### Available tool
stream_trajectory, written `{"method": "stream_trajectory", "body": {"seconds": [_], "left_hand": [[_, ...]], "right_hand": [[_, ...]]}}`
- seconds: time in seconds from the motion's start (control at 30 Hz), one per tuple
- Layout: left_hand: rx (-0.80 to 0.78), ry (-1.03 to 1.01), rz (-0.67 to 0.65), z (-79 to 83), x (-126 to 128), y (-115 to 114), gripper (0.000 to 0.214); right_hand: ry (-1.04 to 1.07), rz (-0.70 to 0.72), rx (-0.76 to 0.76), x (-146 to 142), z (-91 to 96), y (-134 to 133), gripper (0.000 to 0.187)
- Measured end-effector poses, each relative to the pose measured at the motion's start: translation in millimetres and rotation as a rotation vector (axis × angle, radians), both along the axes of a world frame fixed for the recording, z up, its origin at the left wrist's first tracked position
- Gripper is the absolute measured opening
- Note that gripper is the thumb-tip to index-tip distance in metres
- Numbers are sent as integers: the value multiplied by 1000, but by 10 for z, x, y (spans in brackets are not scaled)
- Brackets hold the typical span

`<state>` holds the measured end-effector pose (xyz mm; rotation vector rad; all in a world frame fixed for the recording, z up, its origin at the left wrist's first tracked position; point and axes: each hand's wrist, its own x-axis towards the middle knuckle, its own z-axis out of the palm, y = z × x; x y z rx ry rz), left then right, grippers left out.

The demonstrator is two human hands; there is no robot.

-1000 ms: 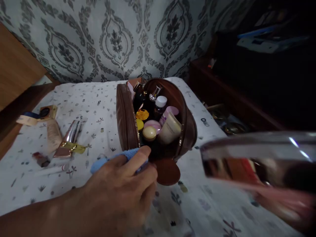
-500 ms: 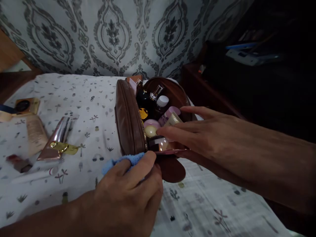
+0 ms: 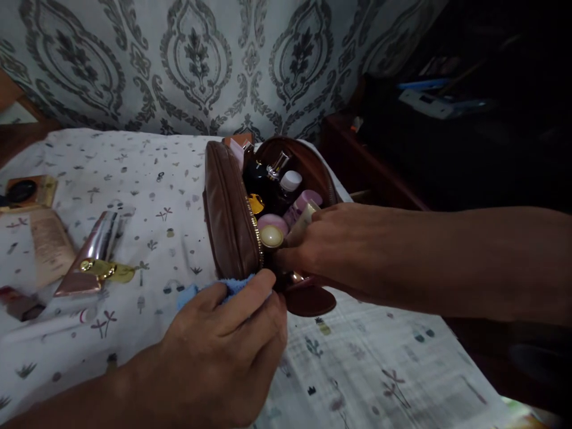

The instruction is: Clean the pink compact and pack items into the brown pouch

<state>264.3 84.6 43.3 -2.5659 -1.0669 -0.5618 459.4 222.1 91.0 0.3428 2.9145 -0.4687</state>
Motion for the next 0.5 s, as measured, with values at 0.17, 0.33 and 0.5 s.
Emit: {"method": "stream_trajectory", "body": {"seconds": [0.17, 0.33, 0.5], "left_hand": [[6, -16, 8, -51, 10, -4, 30], [-19, 4, 24, 52, 31, 20, 27], [-348, 198, -15, 482, 23, 308, 17]], "right_hand": [[-46, -5, 64, -26, -8, -79, 16], [-92, -65, -56, -14, 68, -67, 24], [-245, -174, -150, -206, 279, -117, 34]]}}
